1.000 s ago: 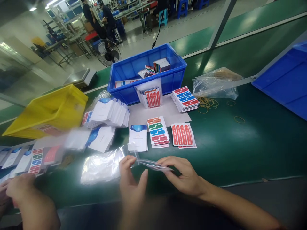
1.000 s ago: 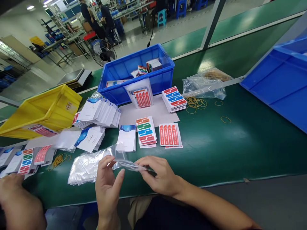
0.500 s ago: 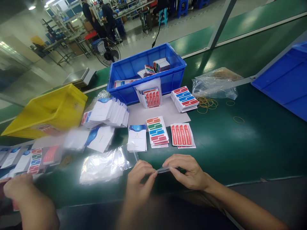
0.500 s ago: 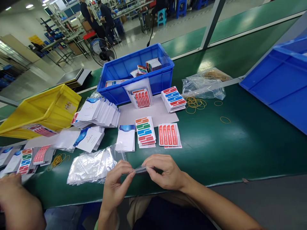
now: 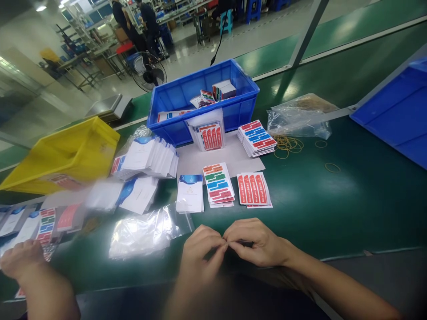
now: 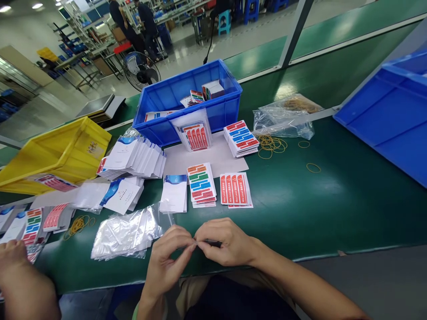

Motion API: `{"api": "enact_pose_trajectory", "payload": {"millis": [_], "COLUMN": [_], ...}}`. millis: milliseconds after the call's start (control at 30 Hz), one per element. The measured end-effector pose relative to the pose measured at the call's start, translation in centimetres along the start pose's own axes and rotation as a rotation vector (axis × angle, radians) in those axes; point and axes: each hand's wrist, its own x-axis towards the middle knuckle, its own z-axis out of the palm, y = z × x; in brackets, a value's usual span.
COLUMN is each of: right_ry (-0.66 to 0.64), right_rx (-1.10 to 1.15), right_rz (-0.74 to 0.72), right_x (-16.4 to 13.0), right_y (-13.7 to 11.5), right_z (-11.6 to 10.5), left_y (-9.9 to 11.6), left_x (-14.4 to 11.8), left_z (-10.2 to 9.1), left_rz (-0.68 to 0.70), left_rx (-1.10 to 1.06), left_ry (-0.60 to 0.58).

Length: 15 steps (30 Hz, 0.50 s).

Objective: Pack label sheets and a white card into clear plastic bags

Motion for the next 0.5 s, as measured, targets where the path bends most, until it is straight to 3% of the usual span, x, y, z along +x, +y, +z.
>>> {"api": "enact_pose_trajectory", "payload": {"millis": [100, 200, 400, 500], "right_ry": [-0.052, -0.043, 0.278, 0.487], "right_rx": [0.004, 0.012, -0.083, -0.117], "right_rz": [0.007, 0.038, 0.131, 0.089], "right_x": [0.7, 2.9, 13.0, 17.3], "right_y": [0.0, 0.5, 4.5, 7.6], "right_z": [-0.5, -1.9, -8.0, -10.9], "left_y": [-0.2, -1.6, -8.4, -11.2], "left_x": [0.1, -0.3, -2.2, -4.0], "left_z": [0.0, -0.7, -5.1, -6.8], "left_rz": [-0.004, -0.085, -0.236, -0.45], "left_rx": [0.008, 0.117, 0.686, 0.868], "left_ry": [0.015, 0.13, 0.428, 0.574]}}
